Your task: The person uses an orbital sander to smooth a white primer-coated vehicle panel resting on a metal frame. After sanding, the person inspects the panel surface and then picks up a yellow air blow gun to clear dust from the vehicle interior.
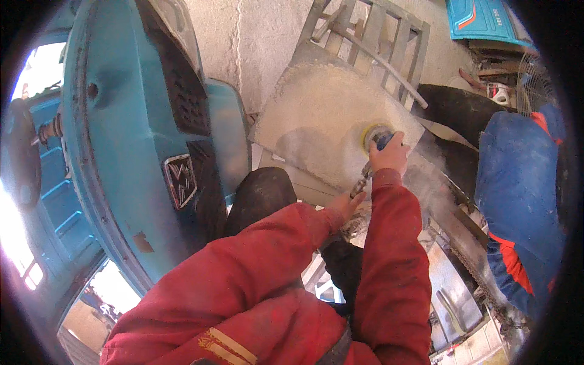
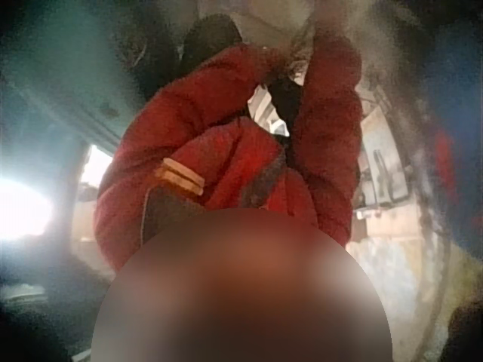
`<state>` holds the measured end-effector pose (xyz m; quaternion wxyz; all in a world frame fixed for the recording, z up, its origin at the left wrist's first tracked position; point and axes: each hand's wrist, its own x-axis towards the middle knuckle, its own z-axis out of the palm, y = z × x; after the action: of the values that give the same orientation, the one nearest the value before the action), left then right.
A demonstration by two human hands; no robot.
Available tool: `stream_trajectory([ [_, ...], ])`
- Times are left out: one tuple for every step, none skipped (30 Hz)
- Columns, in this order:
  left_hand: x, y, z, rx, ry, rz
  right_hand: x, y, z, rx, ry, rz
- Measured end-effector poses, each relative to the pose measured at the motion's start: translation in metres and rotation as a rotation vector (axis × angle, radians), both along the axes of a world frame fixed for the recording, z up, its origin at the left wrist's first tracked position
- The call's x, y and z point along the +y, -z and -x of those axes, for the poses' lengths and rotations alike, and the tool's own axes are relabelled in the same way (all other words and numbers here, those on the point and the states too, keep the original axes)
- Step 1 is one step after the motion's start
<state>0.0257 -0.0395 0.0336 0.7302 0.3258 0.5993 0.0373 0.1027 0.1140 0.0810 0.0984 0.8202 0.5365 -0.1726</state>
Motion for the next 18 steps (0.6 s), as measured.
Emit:
stream_trajectory([
  [0.008, 0.003, -0.001, -0.005, 0.001, -0.001, 0.007, 0.0, 0.0, -0.011, 0.012, -0.002],
  [0.014, 0.006, -0.001, -0.022, 0.006, 0.012, 0.014, 0.001, 0.002, -0.017, 0.02, -0.012],
  [0.018, 0.009, -0.001, -0.022, -0.034, 0.016, 0.021, 0.001, 0.005, -0.005, 0.0, -0.02],
  [0.021, 0.012, -0.001, -0.031, -0.067, 0.038, 0.027, 0.001, 0.009, 0.01, -0.009, -0.012],
  [0.022, 0.015, -0.002, -0.043, -0.104, 0.068, 0.031, 0.001, 0.013, 0.022, -0.02, 0.002],
  [0.023, 0.018, -0.002, -0.032, -0.131, 0.025, 0.036, 0.001, 0.018, 0.03, -0.045, -0.01],
  [0.026, 0.022, -0.001, -0.019, -0.155, -0.022, 0.042, 0.002, 0.024, 0.039, -0.068, -0.025],
  [0.027, 0.025, -0.001, -0.002, -0.2, -0.08, 0.046, 0.003, 0.03, 0.051, -0.084, -0.036],
  [0.03, 0.027, 0.0, 0.041, -0.203, -0.2, 0.052, 0.004, 0.034, 0.039, -0.102, -0.05],
  [0.034, 0.028, 0.002, 0.093, -0.226, -0.332, 0.058, 0.006, 0.039, 0.034, -0.114, -0.059],
  [0.038, 0.028, 0.003, 0.086, -0.243, -0.343, 0.062, 0.008, 0.042, 0.029, -0.13, -0.071],
  [0.043, 0.027, 0.006, 0.079, -0.259, -0.353, 0.066, 0.009, 0.043, 0.029, -0.139, -0.072],
  [0.052, 0.026, 0.009, 0.012, -0.265, -0.246, 0.07, 0.011, 0.043, 0.029, -0.148, -0.08],
  [0.057, 0.022, 0.011, -0.055, -0.279, -0.129, 0.071, 0.011, 0.041, 0.036, -0.16, -0.072],
  [0.06, 0.018, 0.011, -0.063, -0.222, -0.12, 0.072, 0.011, 0.037, 0.004, -0.151, -0.068],
  [0.064, 0.015, 0.011, -0.069, -0.167, -0.113, 0.073, 0.01, 0.032, -0.019, -0.14, -0.06],
  [0.065, 0.011, 0.01, -0.08, -0.146, -0.123, 0.071, 0.009, 0.026, -0.044, -0.132, -0.041],
  [0.064, 0.007, 0.008, -0.076, -0.104, -0.105, 0.068, 0.007, 0.018, -0.05, -0.114, -0.032],
])
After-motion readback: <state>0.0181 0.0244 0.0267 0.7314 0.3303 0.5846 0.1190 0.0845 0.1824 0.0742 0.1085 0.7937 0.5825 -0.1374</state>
